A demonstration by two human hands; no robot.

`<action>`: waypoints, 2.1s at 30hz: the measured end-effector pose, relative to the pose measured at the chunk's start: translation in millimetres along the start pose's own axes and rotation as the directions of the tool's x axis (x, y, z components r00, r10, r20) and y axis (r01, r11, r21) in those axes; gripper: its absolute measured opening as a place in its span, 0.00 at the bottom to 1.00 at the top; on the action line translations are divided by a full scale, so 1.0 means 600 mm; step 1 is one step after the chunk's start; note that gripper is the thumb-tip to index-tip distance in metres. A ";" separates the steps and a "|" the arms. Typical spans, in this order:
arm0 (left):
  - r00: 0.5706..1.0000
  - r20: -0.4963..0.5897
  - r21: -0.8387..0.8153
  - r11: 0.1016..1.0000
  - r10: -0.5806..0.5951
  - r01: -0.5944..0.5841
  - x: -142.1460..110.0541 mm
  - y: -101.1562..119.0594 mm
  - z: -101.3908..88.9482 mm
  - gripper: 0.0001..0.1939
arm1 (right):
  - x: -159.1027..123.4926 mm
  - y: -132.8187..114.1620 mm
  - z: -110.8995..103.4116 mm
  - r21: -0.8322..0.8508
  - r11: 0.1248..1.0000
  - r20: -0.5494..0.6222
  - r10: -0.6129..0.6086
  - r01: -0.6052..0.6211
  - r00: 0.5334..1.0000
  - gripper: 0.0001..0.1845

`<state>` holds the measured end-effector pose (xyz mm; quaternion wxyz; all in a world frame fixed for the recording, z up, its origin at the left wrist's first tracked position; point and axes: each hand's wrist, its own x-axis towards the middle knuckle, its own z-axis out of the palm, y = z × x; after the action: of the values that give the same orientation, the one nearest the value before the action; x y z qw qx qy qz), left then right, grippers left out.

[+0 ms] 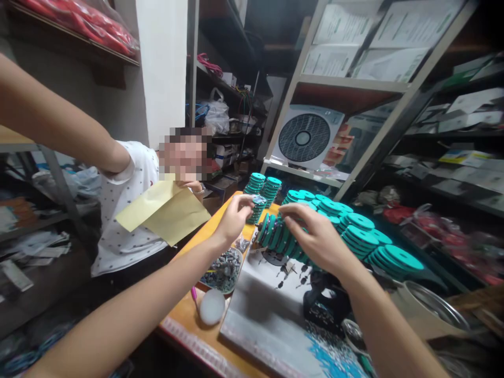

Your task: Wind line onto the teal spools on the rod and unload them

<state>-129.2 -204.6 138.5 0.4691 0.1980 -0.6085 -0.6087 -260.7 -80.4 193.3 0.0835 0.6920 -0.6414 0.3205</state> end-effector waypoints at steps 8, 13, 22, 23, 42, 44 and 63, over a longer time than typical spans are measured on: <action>0.986 0.032 0.025 0.987 -0.161 0.160 -0.133 -0.064 0.012 0.21 | 0.006 0.064 -0.007 -0.193 0.967 0.114 0.189 -0.165 0.975 0.17; 0.989 -0.047 0.073 0.987 -0.138 0.142 -0.150 -0.050 0.016 0.08 | -0.006 0.059 -0.001 -0.256 0.944 0.089 0.239 -0.209 0.967 0.18; 0.994 0.063 0.072 0.994 -0.089 0.084 -0.176 0.012 0.034 0.13 | -0.007 0.056 -0.001 -0.256 0.946 0.057 0.222 -0.201 0.973 0.17; 0.993 0.074 0.068 0.994 -0.093 0.088 -0.174 0.015 0.038 0.13 | -0.007 0.056 -0.001 -0.256 0.946 0.054 0.219 -0.198 0.974 0.17; 0.978 0.044 0.172 0.966 -0.205 0.195 -0.144 -0.083 0.013 0.19 | 0.002 0.065 -0.002 -0.251 0.943 0.092 0.247 -0.218 0.965 0.18; 0.988 0.017 0.258 0.956 -0.151 0.141 -0.141 -0.085 0.007 0.19 | 0.011 0.072 -0.005 -0.230 0.950 0.131 0.247 -0.212 0.960 0.17; 0.669 0.675 0.471 0.516 0.311 -0.715 -0.004 0.028 0.068 0.17 | -0.040 0.081 -0.110 0.305 0.929 0.012 0.216 -0.209 0.976 0.13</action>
<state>-155.2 -176.9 160.6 0.3407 -0.0055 -0.9228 -0.1796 -328.1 -33.2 217.2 -0.0524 0.6195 -0.6544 0.4303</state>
